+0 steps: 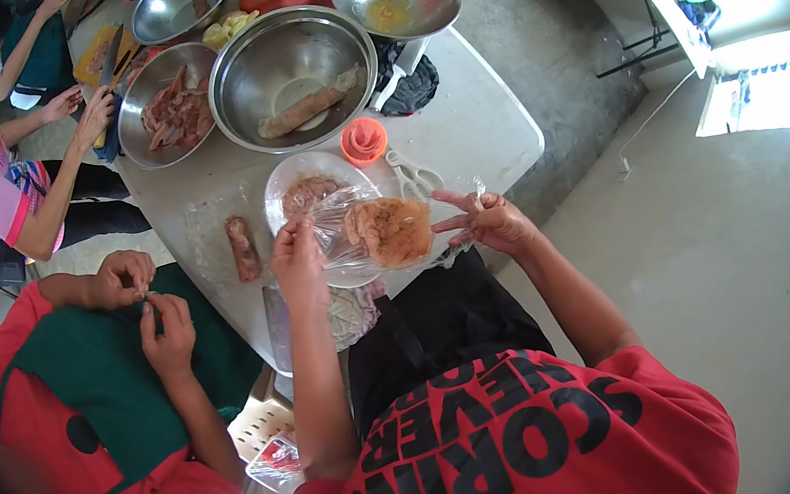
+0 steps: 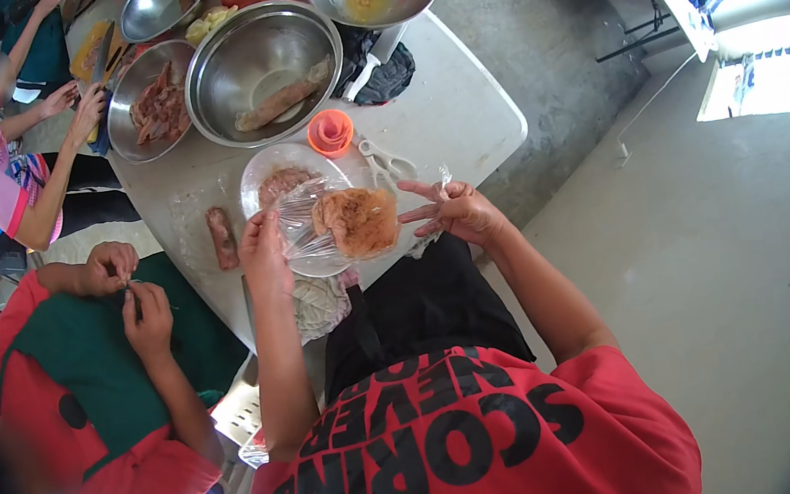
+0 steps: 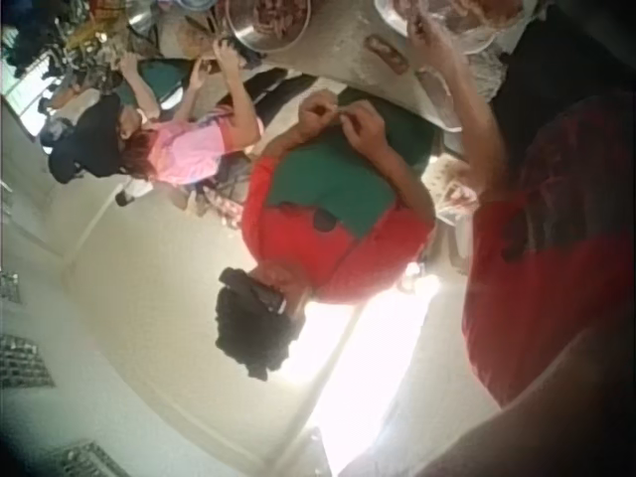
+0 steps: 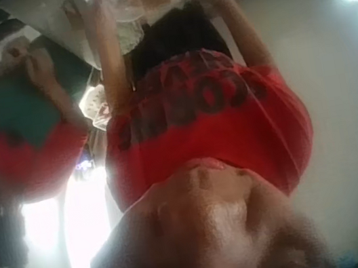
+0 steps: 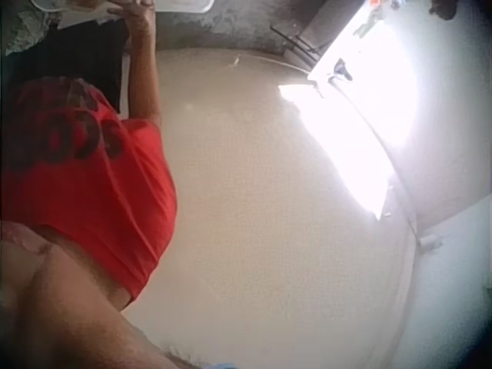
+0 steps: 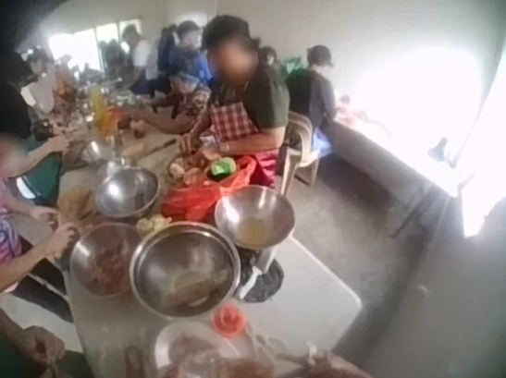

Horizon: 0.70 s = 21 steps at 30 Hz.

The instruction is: The person scoops ground meat from a metal bowl and places it onto a sheet of plastic wrap on a table. They flatten and shape the meat by hand, pressing it into a uniform layer. The person works alongside others in a group setting, handling the meat and plastic wrap repeatedly.

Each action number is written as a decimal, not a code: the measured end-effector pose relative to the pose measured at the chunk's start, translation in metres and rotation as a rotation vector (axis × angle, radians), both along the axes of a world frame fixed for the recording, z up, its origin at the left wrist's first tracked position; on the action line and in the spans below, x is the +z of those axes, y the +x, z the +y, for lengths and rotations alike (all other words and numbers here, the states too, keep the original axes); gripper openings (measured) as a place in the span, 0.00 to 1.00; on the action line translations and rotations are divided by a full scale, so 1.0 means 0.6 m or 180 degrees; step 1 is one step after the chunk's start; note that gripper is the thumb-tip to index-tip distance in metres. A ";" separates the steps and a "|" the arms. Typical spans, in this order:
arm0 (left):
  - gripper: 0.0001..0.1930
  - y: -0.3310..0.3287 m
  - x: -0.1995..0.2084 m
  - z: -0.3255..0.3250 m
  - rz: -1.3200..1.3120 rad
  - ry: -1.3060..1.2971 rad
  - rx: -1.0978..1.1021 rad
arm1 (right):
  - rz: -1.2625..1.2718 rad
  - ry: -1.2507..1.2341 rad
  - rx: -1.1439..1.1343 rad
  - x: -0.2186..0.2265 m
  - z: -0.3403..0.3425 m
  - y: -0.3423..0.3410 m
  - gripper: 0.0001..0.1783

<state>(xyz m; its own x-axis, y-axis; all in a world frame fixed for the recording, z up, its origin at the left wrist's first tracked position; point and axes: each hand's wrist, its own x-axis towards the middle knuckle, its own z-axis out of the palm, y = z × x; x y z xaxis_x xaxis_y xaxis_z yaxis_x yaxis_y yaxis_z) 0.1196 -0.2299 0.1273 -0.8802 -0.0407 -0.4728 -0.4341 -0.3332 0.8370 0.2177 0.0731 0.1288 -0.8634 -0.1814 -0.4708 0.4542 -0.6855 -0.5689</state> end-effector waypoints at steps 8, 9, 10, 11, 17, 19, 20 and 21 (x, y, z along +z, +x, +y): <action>0.05 0.048 -0.043 0.203 0.0610 -0.0108 0.0378 | -0.0026 0.0293 0.0558 -0.011 0.237 -0.084 0.10; 0.06 0.054 -0.044 0.223 0.0452 -0.0062 0.0461 | -0.0048 0.0400 0.0663 -0.012 0.265 -0.101 0.10; 0.06 0.055 -0.048 0.244 0.0452 -0.0210 0.0522 | -0.0024 0.0468 0.0772 -0.013 0.292 -0.119 0.10; 0.06 0.057 -0.052 0.263 0.0452 -0.0359 0.0589 | 0.0004 0.0535 0.0887 -0.014 0.316 -0.137 0.10; 0.08 0.065 -0.132 0.361 0.0485 -0.1886 0.0870 | -0.0211 0.0957 0.1146 -0.104 0.418 -0.210 0.10; 0.08 0.074 -0.138 0.380 0.0263 -0.2302 0.0881 | -0.0386 0.1294 0.1406 -0.132 0.439 -0.214 0.11; 0.08 0.077 -0.138 0.389 0.0148 -0.2502 0.0887 | -0.0464 0.1471 0.1536 -0.139 0.446 -0.218 0.11; 0.09 0.080 -0.142 0.391 0.0145 -0.2672 0.0901 | -0.0455 0.1659 0.1580 -0.143 0.454 -0.221 0.11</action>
<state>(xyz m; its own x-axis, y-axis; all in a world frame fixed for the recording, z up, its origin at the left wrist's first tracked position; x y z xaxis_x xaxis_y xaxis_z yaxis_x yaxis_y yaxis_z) 0.1678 0.0046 0.0419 -0.8018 -0.5774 -0.1537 -0.3888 0.3088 0.8681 0.0853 0.3452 0.0427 -0.6615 -0.2568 -0.7046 0.7351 -0.0362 -0.6770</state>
